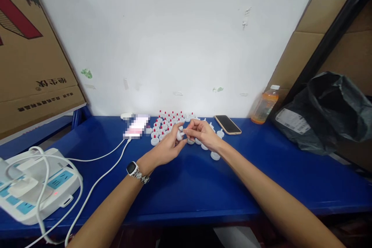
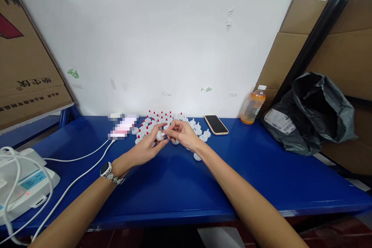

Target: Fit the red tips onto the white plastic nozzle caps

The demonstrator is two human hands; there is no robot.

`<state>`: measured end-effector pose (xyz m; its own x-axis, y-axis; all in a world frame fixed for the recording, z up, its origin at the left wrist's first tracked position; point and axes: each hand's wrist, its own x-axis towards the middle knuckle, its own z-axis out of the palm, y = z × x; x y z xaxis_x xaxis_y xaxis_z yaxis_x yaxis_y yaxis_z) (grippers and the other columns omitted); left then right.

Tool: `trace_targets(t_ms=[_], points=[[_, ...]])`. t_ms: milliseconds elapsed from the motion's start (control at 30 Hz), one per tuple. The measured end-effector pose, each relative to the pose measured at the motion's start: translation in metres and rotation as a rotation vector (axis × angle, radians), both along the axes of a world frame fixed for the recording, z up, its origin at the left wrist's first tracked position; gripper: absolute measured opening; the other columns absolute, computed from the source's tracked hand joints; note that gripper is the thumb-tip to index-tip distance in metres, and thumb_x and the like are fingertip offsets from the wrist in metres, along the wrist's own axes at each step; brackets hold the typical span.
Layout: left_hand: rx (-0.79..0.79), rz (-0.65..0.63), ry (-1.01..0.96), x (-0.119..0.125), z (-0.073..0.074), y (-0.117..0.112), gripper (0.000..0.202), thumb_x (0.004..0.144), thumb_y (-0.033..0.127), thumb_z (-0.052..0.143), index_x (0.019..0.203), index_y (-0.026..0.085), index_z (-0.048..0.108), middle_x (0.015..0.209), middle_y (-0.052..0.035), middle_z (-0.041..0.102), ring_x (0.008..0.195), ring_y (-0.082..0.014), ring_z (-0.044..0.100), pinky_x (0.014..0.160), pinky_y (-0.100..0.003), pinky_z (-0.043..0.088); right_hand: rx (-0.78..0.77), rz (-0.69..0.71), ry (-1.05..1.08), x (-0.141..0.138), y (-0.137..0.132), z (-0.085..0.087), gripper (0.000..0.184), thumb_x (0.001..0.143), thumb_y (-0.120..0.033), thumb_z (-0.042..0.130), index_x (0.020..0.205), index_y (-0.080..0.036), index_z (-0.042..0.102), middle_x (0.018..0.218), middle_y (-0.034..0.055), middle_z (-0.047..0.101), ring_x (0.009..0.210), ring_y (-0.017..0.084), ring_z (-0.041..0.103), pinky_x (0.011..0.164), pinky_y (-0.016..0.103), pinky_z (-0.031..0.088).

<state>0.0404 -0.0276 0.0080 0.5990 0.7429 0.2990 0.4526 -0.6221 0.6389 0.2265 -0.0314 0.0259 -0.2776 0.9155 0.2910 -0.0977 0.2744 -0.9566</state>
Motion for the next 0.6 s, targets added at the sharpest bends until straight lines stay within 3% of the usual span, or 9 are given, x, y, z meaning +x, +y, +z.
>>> trace_targets(t_ms=[100, 167, 300, 433, 600], points=[[0.073, 0.053, -0.066, 0.000, -0.001, 0.007, 0.083, 0.092, 0.043, 0.056, 0.155, 0.021, 0.006, 0.113, -0.0091, 0.059, 0.090, -0.0201, 0.061, 0.084, -0.039, 0.053, 0.064, -0.156, -0.020, 0.012, 0.017, 0.011, 0.035, 0.071, -0.043, 0.079, 0.071, -0.019, 0.053, 0.057, -0.0034, 0.058, 0.048, 0.008, 0.046, 0.049, 0.024, 0.035], [0.140, 0.136, -0.111, -0.006, -0.002, 0.016, 0.079, 0.093, 0.040, 0.054, 0.154, 0.022, 0.009, 0.122, -0.0105, 0.054, 0.095, -0.0195, 0.059, 0.087, -0.039, 0.051, 0.136, -0.334, -0.076, 0.024, 0.035, 0.016, 0.031, 0.074, -0.039, 0.076, 0.071, -0.020, 0.052, 0.055, -0.0039, 0.057, 0.048, 0.009, 0.047, 0.050, 0.024, 0.036], [0.271, 0.172, -0.052, -0.017, -0.006, 0.030, 0.039, 0.097, 0.038, 0.046, 0.132, 0.020, 0.047, 0.113, -0.0088, 0.057, 0.108, -0.0233, 0.055, 0.098, -0.043, 0.045, 0.204, -0.557, -0.522, 0.041, 0.073, 0.015, 0.008, 0.076, -0.021, 0.066, 0.073, -0.018, 0.058, 0.065, 0.0006, 0.065, 0.057, 0.012, 0.057, 0.056, 0.024, 0.042], [0.287, 0.164, 0.007, -0.015, -0.006, 0.027, 0.027, 0.098, 0.036, 0.045, 0.117, 0.021, 0.056, 0.111, -0.0081, 0.058, 0.110, -0.0242, 0.055, 0.097, -0.043, 0.046, 0.241, -0.494, -0.986, 0.035, 0.099, 0.004, 0.006, 0.073, -0.012, 0.061, 0.076, -0.016, 0.064, 0.076, 0.0043, 0.071, 0.068, 0.014, 0.062, 0.061, 0.023, 0.043], [0.267, 0.161, 0.052, -0.009, -0.003, 0.020, 0.024, 0.098, 0.036, 0.044, 0.110, 0.022, 0.060, 0.109, -0.0069, 0.058, 0.108, -0.0241, 0.055, 0.095, -0.043, 0.046, 0.228, -0.366, -1.104, 0.023, 0.116, 0.002, 0.004, 0.076, -0.018, 0.067, 0.078, -0.017, 0.070, 0.074, 0.0031, 0.072, 0.069, 0.014, 0.064, 0.063, 0.021, 0.044]])
